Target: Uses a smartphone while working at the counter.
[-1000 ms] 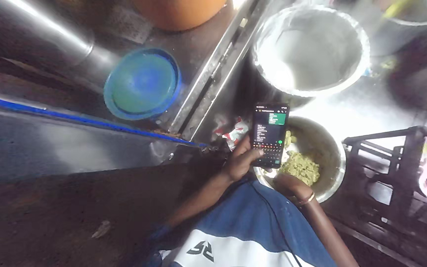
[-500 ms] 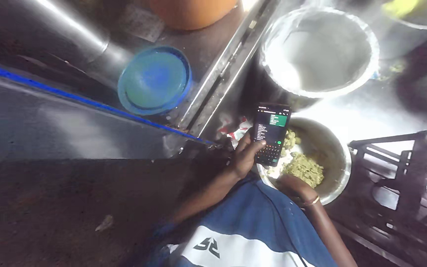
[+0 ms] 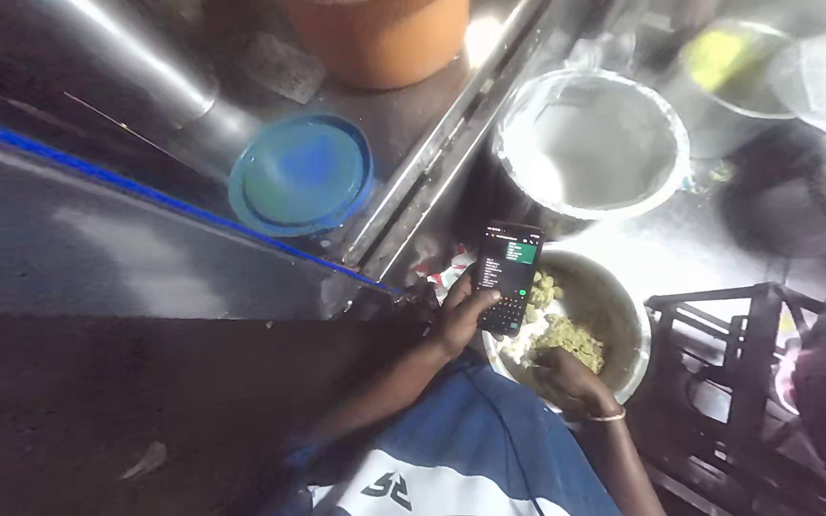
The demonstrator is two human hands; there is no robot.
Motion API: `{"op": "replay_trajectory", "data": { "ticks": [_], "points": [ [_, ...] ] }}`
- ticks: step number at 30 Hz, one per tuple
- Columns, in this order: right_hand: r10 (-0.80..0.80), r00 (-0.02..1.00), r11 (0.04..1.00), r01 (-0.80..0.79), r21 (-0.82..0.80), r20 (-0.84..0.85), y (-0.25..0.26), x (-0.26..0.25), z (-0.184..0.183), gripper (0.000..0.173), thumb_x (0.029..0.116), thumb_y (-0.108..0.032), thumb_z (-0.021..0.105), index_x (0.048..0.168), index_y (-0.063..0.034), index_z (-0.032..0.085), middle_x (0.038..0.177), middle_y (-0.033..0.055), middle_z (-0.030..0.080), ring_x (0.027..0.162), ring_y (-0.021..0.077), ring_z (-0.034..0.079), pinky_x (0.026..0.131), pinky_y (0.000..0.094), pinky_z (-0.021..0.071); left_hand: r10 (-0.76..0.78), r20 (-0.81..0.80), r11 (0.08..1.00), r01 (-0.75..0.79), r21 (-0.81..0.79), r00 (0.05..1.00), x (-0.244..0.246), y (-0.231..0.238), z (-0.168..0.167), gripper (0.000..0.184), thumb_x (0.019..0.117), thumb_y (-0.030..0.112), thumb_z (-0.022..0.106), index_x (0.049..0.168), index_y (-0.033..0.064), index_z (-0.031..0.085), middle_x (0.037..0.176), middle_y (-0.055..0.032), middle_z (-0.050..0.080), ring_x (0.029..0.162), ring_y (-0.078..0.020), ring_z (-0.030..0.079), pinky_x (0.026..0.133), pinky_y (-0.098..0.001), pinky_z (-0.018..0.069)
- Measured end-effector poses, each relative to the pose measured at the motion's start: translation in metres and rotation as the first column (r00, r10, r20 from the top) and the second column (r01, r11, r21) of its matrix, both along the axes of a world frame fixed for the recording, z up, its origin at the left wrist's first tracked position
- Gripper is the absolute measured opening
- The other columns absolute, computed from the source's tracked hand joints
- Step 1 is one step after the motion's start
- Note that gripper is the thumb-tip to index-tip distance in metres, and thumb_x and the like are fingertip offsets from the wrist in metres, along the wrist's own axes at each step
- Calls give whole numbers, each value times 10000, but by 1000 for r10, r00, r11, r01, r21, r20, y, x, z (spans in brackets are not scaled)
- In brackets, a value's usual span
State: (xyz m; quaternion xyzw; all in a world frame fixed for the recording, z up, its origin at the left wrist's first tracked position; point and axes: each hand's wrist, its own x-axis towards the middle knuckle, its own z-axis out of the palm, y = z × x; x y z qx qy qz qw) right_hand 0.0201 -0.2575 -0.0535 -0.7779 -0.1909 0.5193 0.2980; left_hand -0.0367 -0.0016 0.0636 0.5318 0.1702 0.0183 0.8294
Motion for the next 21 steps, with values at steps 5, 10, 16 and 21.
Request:
{"op": "replay_trajectory", "data": {
  "ticks": [5,10,16,21],
  "points": [
    [-742,652,607,752,257,-153,-11,-15,2,199,1045,-176,535,1100,-23,650,815,10,658,664,62,621,615,258,563,-52,41,999,52,-4,998,-2,1,-6,471,963,48,482,1429,20,413,1184,-90,659,1041,-149,678,917,-361,587],
    [-906,342,317,939,134,-248,-7,-18,1,281,1091,-246,447,1012,-31,609,699,9,600,554,83,566,506,266,519,-49,2,999,49,4,999,0,-2,-6,463,985,57,470,1442,20,411,1185,-100,663,1034,-161,686,904,-367,594],
    [-698,706,716,690,105,122,3,-17,-5,212,863,-136,788,940,20,668,759,86,642,617,158,611,600,371,557,-28,-20,999,28,-33,999,1,-4,-10,508,940,3,487,1438,19,387,1152,-93,677,984,-168,705,842,-365,617],
    [-500,839,841,530,-114,214,13,-4,-17,449,916,-434,729,1019,1,686,858,157,668,795,304,654,763,563,537,-42,-22,999,42,-18,999,3,-1,-17,489,959,32,486,1437,3,390,1178,-103,674,1020,-172,697,881,-370,605]
  ]
}}
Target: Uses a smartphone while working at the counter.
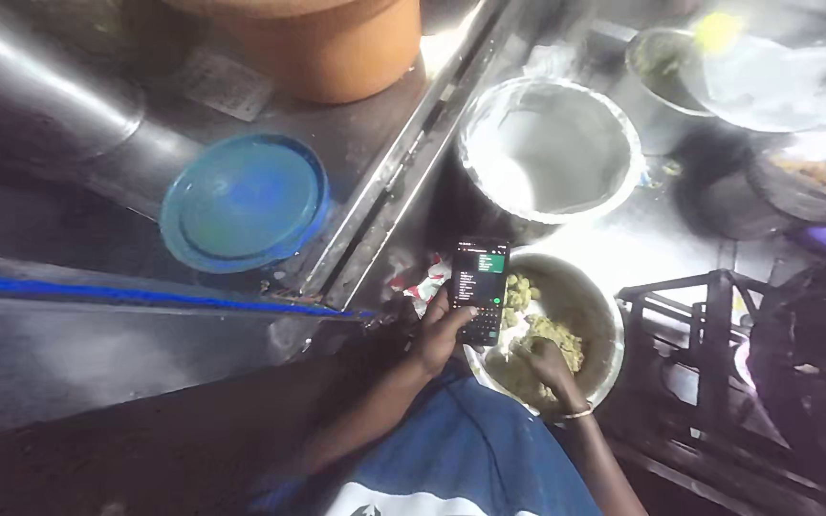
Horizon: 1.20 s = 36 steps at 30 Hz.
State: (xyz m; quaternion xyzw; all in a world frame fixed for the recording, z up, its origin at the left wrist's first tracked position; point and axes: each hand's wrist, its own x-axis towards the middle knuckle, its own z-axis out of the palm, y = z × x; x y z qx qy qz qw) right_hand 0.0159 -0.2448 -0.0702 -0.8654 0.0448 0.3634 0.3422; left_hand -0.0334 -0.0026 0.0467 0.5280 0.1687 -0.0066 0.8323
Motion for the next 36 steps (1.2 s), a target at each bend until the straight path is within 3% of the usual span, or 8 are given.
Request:
{"op": "replay_trajectory", "data": {
  "ticks": [3,8,12,18,27,30,33,36],
  "points": [
    [-155,986,968,139,208,62,1,7,0,419,946,-235,710,1277,1,608,958,138,668,804,221,652,755,439,572,1,-18,1000,-2,-10,1000,3,2,0,460,981,71,480,1432,16,405,1158,-101,678,980,-198,713,781,-399,637],
    [-195,981,933,182,310,11,1,16,9,239,998,-112,631,1190,30,638,937,115,696,743,151,678,705,346,598,31,-35,999,-30,23,999,7,2,2,388,1018,100,474,1394,5,464,1147,-85,682,999,-161,703,850,-373,620],
    [-120,992,947,127,294,-43,-4,8,2,288,998,-145,638,1242,8,635,992,126,706,806,173,688,758,378,597,1,6,1000,-1,1,1000,9,3,0,428,994,76,517,1406,-4,431,1147,-92,681,1001,-166,701,874,-374,612],
    [-205,978,909,200,366,-25,-15,-2,8,318,994,-127,631,1284,3,616,1068,132,688,865,164,687,775,359,605,-42,7,996,41,85,999,7,1,1,772,717,-91,732,1394,11,377,1125,-118,685,882,-223,737,635,-370,654],
    [-215,976,921,216,325,-38,-29,-5,-9,305,1006,-157,628,1269,-3,628,1043,149,676,846,193,671,784,397,590,-13,104,970,-13,243,994,11,-14,10,1016,539,-65,875,1410,-12,355,1173,-98,669,1014,-162,710,855,-332,638],
    [-199,980,928,195,317,-19,-29,-5,-12,314,1000,-162,632,1274,-10,626,1033,147,674,852,202,670,790,404,586,-28,113,973,1,230,993,13,-17,13,1004,544,-72,886,1398,-13,361,1154,-110,678,979,-190,723,805,-347,651],
    [-174,985,949,162,272,21,-31,-3,-6,306,1019,-182,622,1251,15,649,1176,192,682,1059,247,659,963,450,525,-19,95,972,-4,237,995,14,-21,13,982,555,-75,880,1394,-27,373,1127,-117,689,930,-196,735,736,-352,660],
    [-242,970,940,234,247,5,-29,-4,0,287,1040,-242,594,1117,18,686,902,102,669,764,118,612,737,349,536,-32,74,963,12,269,997,13,-23,15,973,567,-42,884,1398,-23,379,1106,-99,696,880,-178,739,688,-331,657]
  ]
}}
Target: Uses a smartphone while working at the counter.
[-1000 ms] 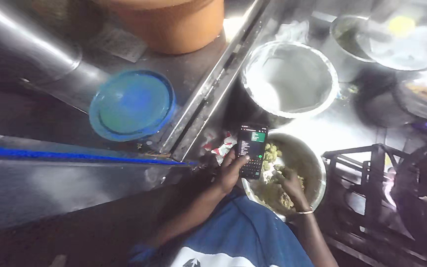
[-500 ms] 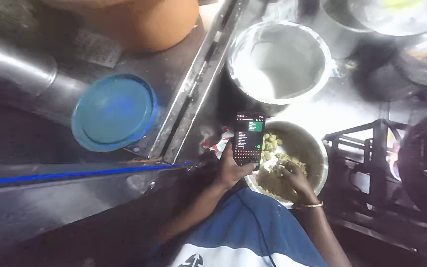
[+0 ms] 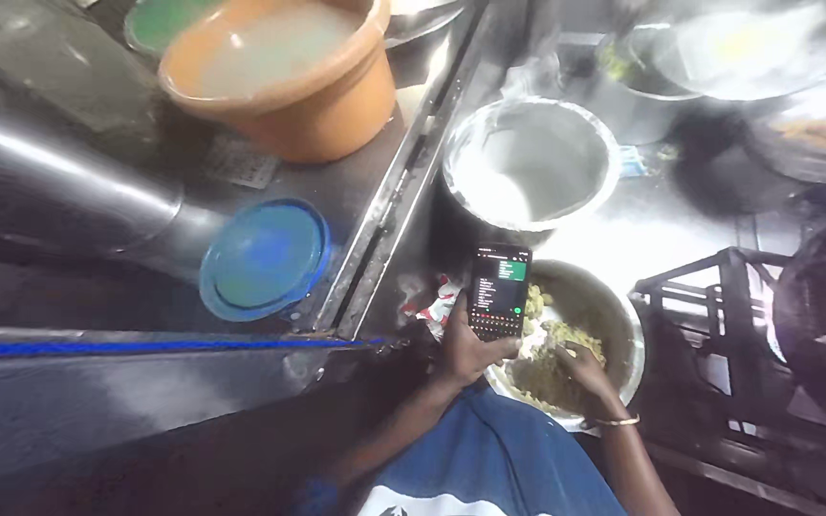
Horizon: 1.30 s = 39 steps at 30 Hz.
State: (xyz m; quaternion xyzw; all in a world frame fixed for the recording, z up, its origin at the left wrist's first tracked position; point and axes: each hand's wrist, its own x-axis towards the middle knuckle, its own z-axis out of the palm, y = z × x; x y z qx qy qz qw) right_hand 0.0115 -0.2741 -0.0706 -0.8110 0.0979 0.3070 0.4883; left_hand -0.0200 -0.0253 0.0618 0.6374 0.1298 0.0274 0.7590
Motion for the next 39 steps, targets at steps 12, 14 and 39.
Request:
{"op": "replay_trajectory", "data": {
  "ticks": [12,14,39],
  "points": [
    [-52,998,971,59,233,-37,-4,-5,-14,189,1037,-162,568,988,5,641,748,49,704,559,107,638,529,281,561,-5,45,1000,4,24,999,-5,2,-5,982,578,-4,902,1413,-38,386,1169,-116,684,995,-183,723,819,-348,649],
    [-58,997,971,67,227,-46,-3,-5,-14,185,1039,-156,571,1003,13,639,768,61,698,571,122,635,538,290,558,-1,46,1000,1,7,999,-5,2,-4,960,580,-19,896,1399,-26,396,1158,-115,687,980,-189,727,802,-351,653],
    [-98,991,978,80,193,86,-4,-7,-16,285,1024,-202,579,766,-78,575,583,-63,510,500,12,480,506,209,444,-13,25,999,14,-52,1000,-3,2,-5,841,636,-43,863,1351,21,424,1088,-123,693,835,-222,743,604,-361,656]
  ]
}}
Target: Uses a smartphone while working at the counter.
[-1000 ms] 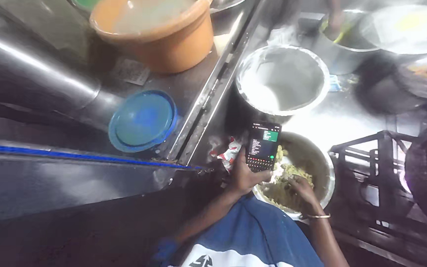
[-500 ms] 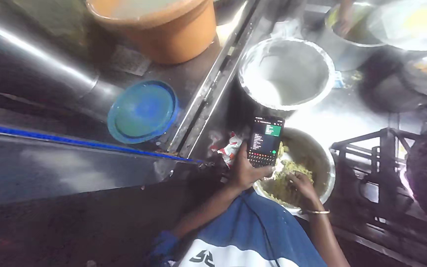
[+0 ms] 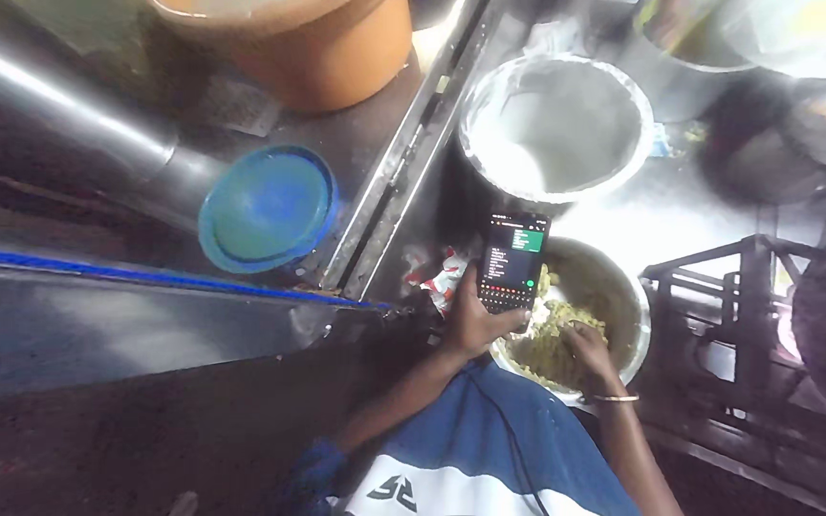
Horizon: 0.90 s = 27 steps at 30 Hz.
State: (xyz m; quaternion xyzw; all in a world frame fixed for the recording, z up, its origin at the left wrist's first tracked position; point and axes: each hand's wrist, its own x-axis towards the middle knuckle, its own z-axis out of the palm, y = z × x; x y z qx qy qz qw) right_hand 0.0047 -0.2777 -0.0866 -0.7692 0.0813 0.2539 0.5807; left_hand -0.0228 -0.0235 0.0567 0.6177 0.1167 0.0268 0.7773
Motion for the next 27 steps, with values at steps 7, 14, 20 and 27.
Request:
{"op": "replay_trajectory", "data": {
  "ticks": [7,14,20,27],
  "points": [
    [40,999,999,-40,-5,-34,1,0,2,250,1023,-188,591,808,-61,591,591,-51,524,493,21,486,495,210,446,-9,-28,1000,9,1,1000,0,0,2,833,658,-24,865,1352,43,410,1058,-125,698,778,-232,744,538,-356,645],
    [54,997,998,-53,21,-46,-1,-1,-2,217,1023,-189,593,856,-50,597,649,-32,558,540,36,525,529,221,478,-12,-29,1000,12,-17,1000,-1,1,2,820,662,-20,864,1347,54,420,1041,-126,702,743,-230,739,504,-348,631],
    [87,995,996,-87,4,-45,0,0,0,180,1021,-173,586,928,-23,624,705,-6,599,561,48,552,550,239,508,-46,22,992,48,-118,999,-3,3,0,784,696,-61,793,1359,42,388,1062,-118,699,806,-230,742,596,-368,651],
    [139,988,990,-140,-13,-62,0,4,-1,158,1015,-154,602,981,0,621,755,14,627,598,63,582,584,257,533,-89,41,977,95,-191,995,-6,5,-4,771,768,-64,721,1413,34,311,1103,-119,688,857,-242,742,658,-383,658]
  ]
}}
